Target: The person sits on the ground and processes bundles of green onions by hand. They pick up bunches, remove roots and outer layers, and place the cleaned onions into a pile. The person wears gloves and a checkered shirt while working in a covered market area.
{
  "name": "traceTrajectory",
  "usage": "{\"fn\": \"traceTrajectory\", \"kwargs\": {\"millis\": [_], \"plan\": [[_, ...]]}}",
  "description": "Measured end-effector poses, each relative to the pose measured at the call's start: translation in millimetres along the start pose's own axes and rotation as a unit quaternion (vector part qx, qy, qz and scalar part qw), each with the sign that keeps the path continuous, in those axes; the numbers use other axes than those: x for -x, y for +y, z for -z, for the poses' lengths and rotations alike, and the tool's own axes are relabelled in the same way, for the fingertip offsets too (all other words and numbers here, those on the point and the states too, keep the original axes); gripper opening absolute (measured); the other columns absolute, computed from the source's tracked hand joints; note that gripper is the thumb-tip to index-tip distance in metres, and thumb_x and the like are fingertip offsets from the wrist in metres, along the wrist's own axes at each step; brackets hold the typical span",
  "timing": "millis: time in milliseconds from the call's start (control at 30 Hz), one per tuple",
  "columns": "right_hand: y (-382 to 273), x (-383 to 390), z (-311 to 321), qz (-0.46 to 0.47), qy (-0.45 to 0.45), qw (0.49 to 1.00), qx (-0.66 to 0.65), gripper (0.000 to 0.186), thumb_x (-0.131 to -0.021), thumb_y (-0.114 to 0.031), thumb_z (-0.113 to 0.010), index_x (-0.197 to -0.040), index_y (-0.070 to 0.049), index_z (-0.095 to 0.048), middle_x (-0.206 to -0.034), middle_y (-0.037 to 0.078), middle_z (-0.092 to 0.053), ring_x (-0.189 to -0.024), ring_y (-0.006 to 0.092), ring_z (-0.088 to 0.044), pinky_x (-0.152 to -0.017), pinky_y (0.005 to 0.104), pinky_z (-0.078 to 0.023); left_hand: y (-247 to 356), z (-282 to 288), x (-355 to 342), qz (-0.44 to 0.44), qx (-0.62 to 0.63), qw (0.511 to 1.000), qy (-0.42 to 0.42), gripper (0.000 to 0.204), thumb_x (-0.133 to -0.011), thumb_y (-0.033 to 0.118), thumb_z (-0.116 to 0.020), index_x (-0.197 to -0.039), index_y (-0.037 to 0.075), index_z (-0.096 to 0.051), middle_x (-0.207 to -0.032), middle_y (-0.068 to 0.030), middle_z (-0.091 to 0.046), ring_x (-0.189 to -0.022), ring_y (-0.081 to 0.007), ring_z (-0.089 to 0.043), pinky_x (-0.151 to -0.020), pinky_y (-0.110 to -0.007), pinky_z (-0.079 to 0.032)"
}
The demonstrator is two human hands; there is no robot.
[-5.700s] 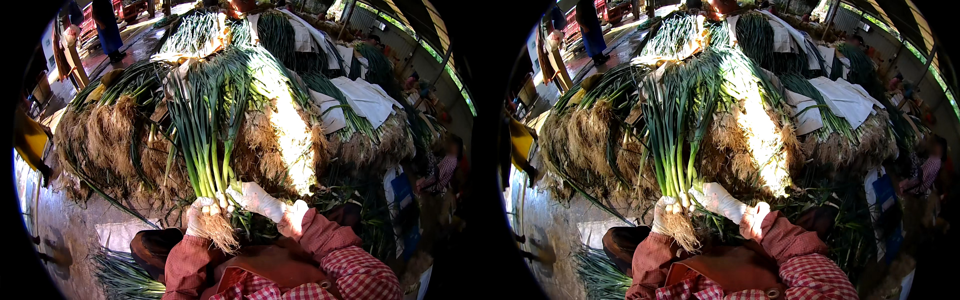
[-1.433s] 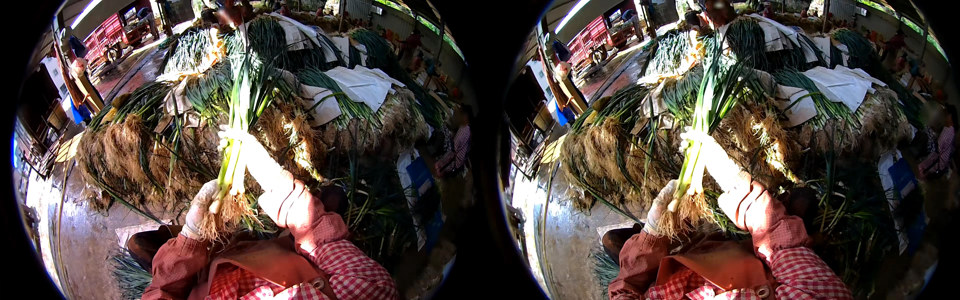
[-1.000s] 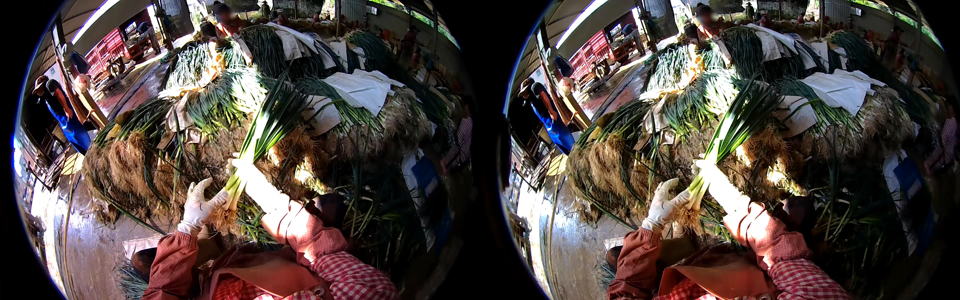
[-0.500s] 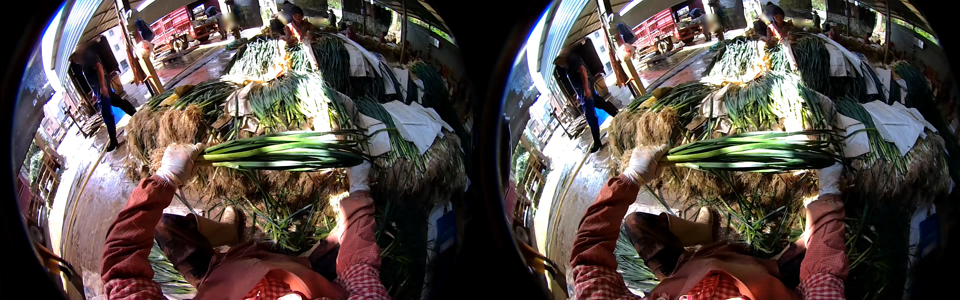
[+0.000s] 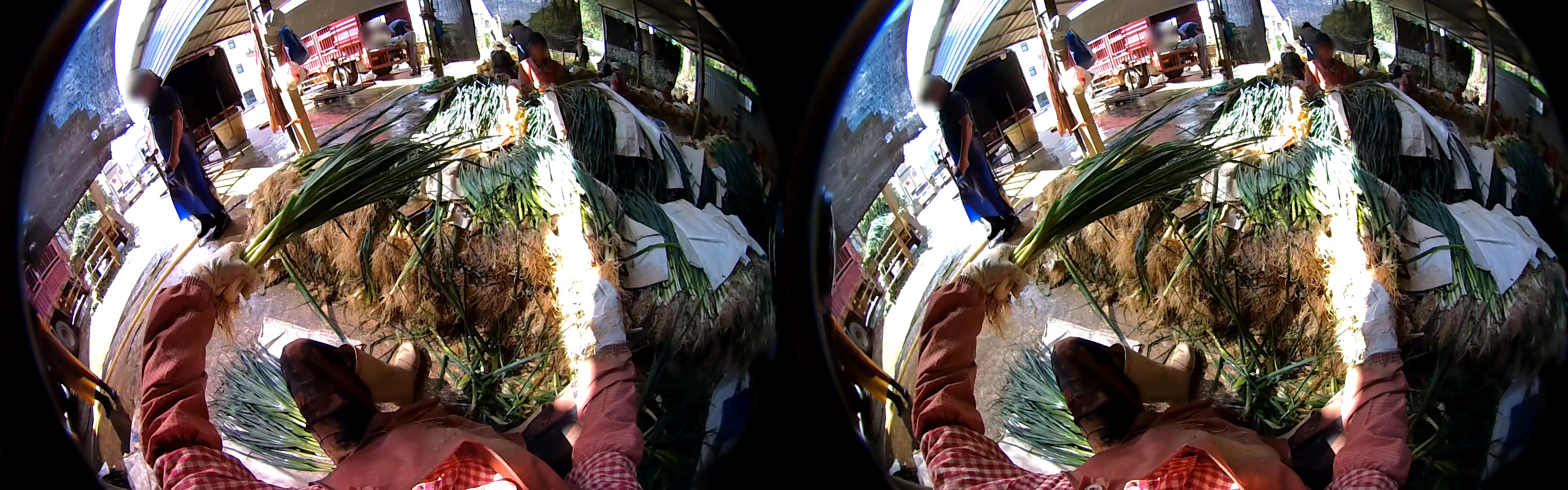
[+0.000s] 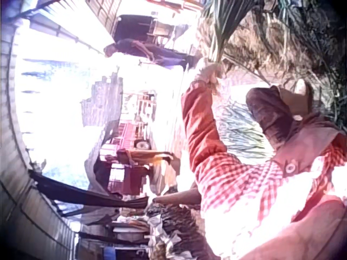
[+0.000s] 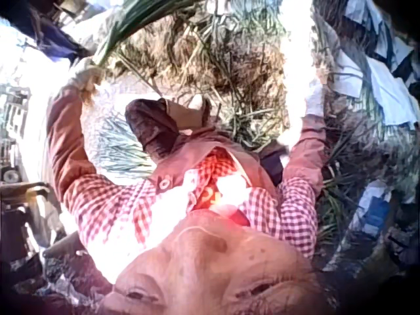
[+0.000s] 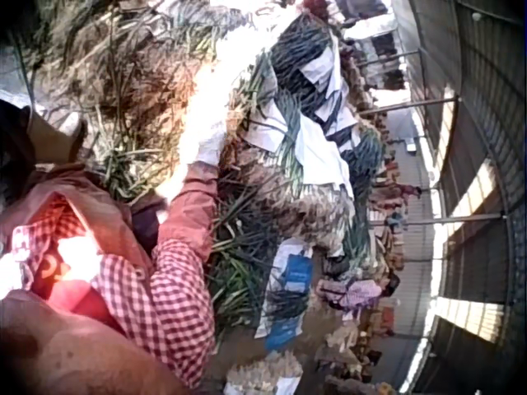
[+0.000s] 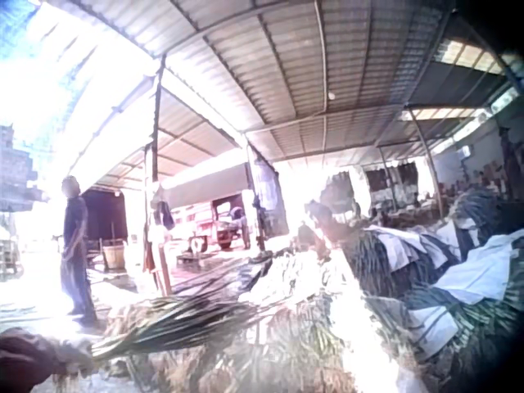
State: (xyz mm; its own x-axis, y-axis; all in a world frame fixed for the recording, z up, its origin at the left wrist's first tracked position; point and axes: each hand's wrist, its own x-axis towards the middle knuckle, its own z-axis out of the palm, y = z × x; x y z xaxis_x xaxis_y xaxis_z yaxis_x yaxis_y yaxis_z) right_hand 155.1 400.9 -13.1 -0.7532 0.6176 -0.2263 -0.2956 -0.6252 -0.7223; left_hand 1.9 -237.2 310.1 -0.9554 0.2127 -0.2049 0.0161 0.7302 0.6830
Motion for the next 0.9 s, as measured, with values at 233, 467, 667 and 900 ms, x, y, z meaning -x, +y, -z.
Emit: {"fn": "traceTrajectory", "kwargs": {"millis": [233,467,667,900], "plan": [[49.2,110.7,-140.8,0.049,-0.343,0.934,0.082,0.040,-0.094,-0.029,-0.047,-0.125,-0.004,-0.048,-0.126,0.012,-0.054,-0.097,0.0178,-0.060,-0.084,0.0307,-0.048,-38.8,7.7,9.3,0.081,0.080,0.990,-0.083,0.020,-0.061,0.003,-0.067,-0.077,-0.006,-0.059,-0.059,-0.0178,-0.060,-0.045,-0.0226,-0.058,-0.038,-0.028,-0.043],[187.2,141.9,-319.1,-0.090,-0.388,0.895,0.203,0.071,-0.078,-0.018,-0.073,-0.135,-0.003,-0.034,-0.107,0.010,-0.059,-0.076,0.0164,-0.062,-0.065,0.0288,-0.050,-2.0,-29.2,59.1,0.105,0.165,0.960,-0.201,0.031,-0.067,0.010,-0.067,-0.090,-0.008,-0.058,-0.068,-0.0157,-0.061,-0.056,-0.0233,-0.061,-0.052,-0.031,-0.050],[196.6,91.4,-280.9,-0.143,-0.309,0.860,0.381,0.013,-0.089,-0.020,-0.057,-0.089,-0.008,-0.058,-0.072,0.003,-0.061,-0.056,0.0142,-0.056,-0.043,0.0281,-0.041,-75.1,-127.6,63.1,0.122,0.425,0.830,-0.340,0.044,-0.080,0.016,-0.055,-0.116,-0.008,-0.048,-0.072,-0.0185,-0.060,-0.066,-0.0309,-0.063,-0.064,-0.036,-0.053],[-5.4,-48.5,-70.7,0.040,-0.083,0.992,0.089,0.026,-0.094,-0.025,-0.048,-0.102,-0.001,-0.055,-0.070,-0.002,-0.051,-0.056,0.0079,-0.047,-0.051,0.0218,-0.041,-103.7,-218.2,60.8,0.116,0.678,0.629,-0.361,0.050,-0.082,0.024,-0.050,-0.120,-0.008,-0.047,-0.072,-0.0093,-0.052,-0.064,-0.0233,-0.051,-0.074,-0.041,-0.047]]}}
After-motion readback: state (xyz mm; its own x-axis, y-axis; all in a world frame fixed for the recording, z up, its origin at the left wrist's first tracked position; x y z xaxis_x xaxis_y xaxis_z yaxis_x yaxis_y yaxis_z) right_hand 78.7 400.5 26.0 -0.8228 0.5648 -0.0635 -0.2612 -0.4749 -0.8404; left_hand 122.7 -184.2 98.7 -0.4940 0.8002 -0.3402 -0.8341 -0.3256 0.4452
